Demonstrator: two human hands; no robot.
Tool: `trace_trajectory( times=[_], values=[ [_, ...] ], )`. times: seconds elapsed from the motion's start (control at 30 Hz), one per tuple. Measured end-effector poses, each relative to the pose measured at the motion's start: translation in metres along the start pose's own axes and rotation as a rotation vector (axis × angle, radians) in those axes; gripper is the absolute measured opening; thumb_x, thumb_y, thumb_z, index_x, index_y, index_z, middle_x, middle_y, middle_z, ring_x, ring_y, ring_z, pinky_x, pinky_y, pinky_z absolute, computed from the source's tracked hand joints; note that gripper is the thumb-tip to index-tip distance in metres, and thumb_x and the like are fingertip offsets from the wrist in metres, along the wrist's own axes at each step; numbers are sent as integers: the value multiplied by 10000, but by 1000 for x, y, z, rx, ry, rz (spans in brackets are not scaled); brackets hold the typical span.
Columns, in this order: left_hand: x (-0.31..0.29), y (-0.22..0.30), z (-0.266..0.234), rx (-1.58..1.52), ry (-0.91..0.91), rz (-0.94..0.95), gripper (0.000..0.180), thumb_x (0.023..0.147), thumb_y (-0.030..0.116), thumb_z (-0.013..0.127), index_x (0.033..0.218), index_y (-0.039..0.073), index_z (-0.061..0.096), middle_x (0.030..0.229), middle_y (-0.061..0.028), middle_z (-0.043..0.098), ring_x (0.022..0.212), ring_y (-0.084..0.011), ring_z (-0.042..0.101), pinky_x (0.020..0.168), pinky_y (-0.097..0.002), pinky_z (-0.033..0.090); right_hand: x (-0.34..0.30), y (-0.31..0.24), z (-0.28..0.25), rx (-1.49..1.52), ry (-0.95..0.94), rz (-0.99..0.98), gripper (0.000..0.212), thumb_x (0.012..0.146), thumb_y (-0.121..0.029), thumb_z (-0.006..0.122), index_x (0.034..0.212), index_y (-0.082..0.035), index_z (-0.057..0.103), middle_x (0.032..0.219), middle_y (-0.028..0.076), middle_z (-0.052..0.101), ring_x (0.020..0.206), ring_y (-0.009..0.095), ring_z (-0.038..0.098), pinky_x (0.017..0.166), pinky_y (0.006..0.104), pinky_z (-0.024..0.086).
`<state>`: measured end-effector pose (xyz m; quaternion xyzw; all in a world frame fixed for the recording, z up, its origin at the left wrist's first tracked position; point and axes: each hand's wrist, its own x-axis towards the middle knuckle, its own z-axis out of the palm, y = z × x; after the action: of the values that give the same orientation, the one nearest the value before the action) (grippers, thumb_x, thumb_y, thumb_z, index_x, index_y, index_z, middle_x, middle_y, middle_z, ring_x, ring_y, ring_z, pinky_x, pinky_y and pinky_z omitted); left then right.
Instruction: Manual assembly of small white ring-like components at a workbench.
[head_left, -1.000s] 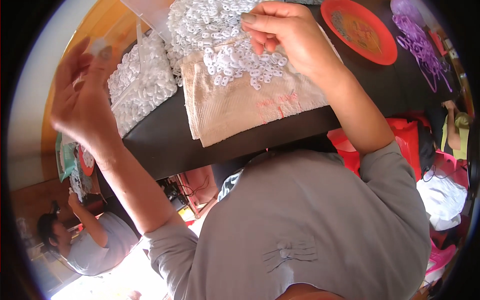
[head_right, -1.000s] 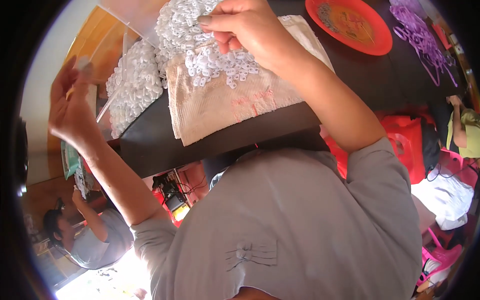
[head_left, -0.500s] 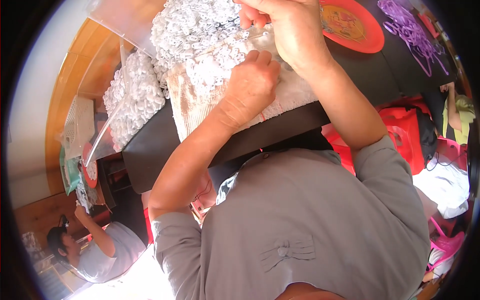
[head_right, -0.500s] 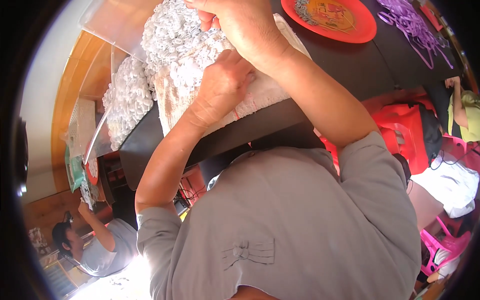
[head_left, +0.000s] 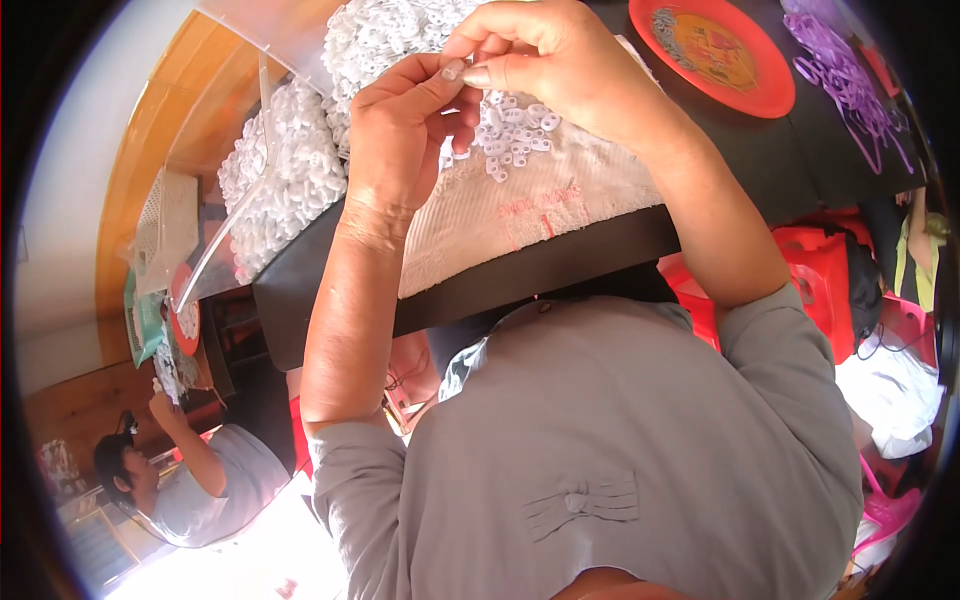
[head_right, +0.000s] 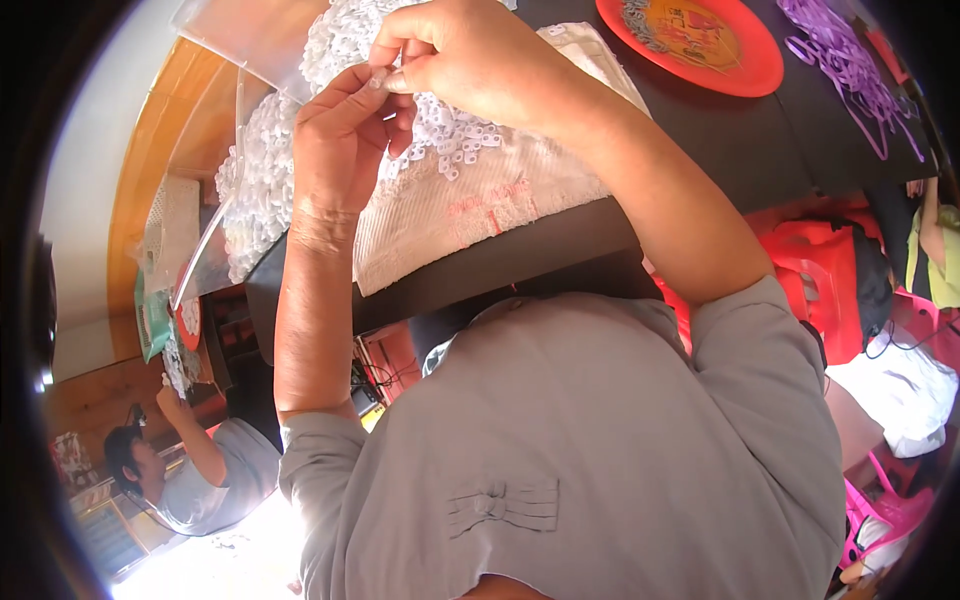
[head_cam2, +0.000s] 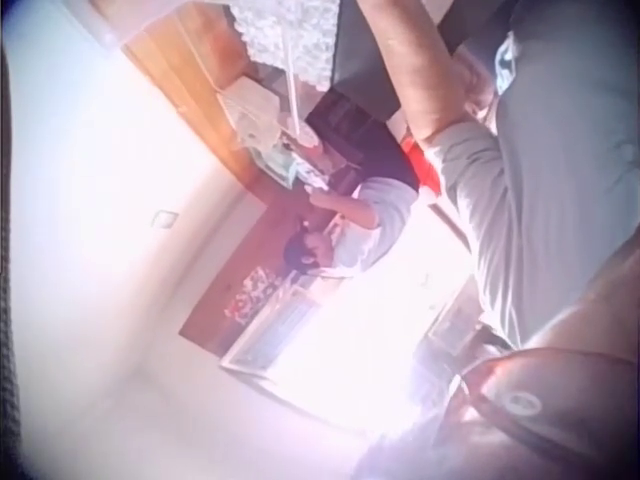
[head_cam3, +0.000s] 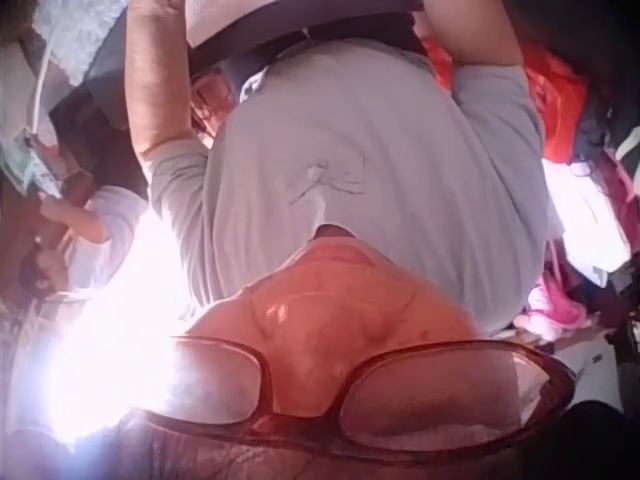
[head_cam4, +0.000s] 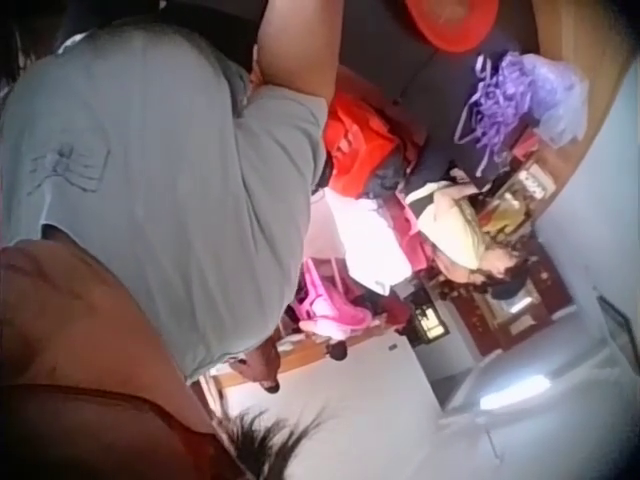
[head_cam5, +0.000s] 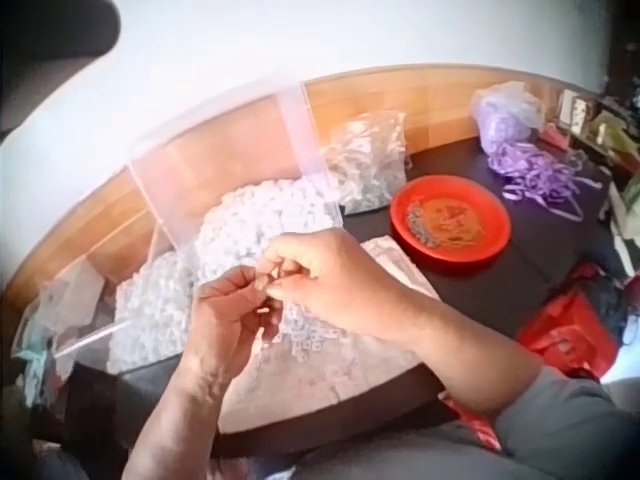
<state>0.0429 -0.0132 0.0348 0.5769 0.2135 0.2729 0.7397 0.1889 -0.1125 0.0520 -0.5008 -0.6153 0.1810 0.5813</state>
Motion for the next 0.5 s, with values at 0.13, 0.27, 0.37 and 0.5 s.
trace_trajectory(
  times=[0.13,0.27,0.37,0.5],
  values=[
    [-3,-3,-8,-111,-57,-34,178,959,88,515,1003,-67,592,812,-110,622,660,-178,585,535,-283,440,-1,9,9,177,-48,4,39,849,63,616,874,57,646,749,87,670,668,112,633,583,248,504],
    [-1,-9,-22,-250,-162,-91,188,967,98,501,1027,-66,571,838,-114,615,697,-192,585,554,-299,441,4,25,16,155,-47,-381,40,862,87,608,868,67,642,749,88,667,658,127,641,576,251,519],
    [-1,-15,-29,-385,-233,-120,189,961,109,523,1030,-63,560,848,-116,610,719,-197,580,567,-304,437,-1,13,19,214,-7,6,35,860,95,601,862,77,631,746,93,663,667,131,649,571,253,520],
    [-3,-25,-36,-425,-208,-132,200,956,114,536,1039,-67,555,846,-119,608,718,-195,574,567,-301,430,-2,24,26,227,-34,-25,42,861,96,597,848,69,626,744,93,663,671,131,654,576,248,522]
  ],
)
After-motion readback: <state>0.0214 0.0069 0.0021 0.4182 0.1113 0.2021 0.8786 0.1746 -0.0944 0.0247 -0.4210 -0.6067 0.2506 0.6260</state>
